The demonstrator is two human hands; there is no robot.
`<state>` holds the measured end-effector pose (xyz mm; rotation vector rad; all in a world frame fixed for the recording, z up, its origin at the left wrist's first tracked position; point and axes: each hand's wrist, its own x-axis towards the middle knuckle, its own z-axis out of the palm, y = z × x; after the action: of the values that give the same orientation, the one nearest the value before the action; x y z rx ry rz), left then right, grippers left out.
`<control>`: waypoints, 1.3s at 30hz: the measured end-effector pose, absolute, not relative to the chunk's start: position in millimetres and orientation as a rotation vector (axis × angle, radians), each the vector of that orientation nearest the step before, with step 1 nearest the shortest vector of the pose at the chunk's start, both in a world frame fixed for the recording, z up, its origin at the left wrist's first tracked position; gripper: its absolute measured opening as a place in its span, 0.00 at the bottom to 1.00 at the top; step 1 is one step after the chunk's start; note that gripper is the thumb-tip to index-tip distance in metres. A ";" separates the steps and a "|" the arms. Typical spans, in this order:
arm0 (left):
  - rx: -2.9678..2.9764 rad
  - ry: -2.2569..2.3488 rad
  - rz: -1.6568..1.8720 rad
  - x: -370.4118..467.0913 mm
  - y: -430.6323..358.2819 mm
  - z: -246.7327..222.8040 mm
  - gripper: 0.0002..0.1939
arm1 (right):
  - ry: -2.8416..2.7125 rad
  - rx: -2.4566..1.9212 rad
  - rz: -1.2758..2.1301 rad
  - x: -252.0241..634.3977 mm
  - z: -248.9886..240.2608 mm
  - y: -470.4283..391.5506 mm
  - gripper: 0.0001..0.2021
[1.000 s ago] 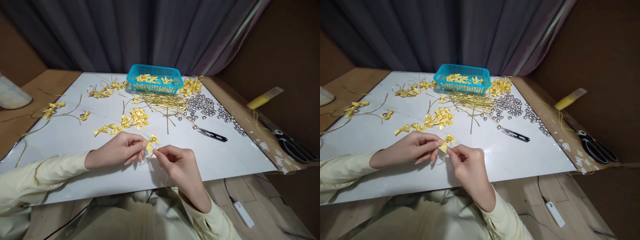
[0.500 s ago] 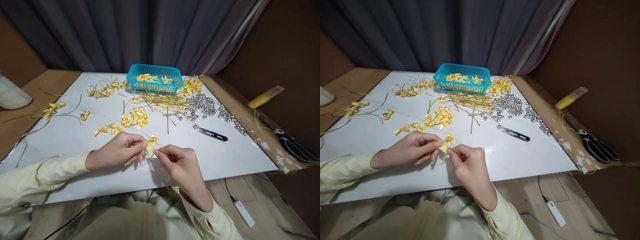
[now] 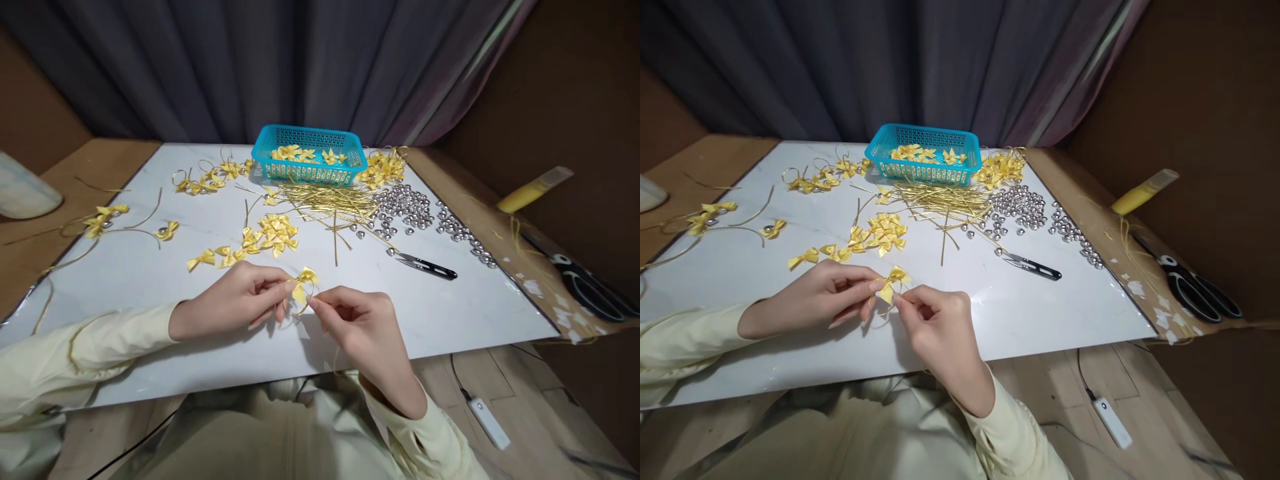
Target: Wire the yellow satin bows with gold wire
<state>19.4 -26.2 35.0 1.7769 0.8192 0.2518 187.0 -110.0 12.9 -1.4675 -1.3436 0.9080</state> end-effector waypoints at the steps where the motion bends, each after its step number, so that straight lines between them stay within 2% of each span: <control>1: 1.779 0.816 0.254 19.5 -26.1 34.8 0.17 | -1.347 -1.474 0.910 186.9 12.3 -109.6 0.12; 19: 2.039 0.774 0.362 13.8 -25.7 22.1 0.15 | -1.252 -1.424 1.034 180.5 3.8 -104.3 0.12; 39: 1.692 0.699 0.401 14.9 -21.4 35.0 0.14 | -1.266 -1.235 0.812 176.2 1.0 -107.9 0.10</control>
<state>14.9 -21.4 35.0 1.6921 0.6993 0.4015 176.2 -107.9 1.0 -1.2353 -1.2657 0.8115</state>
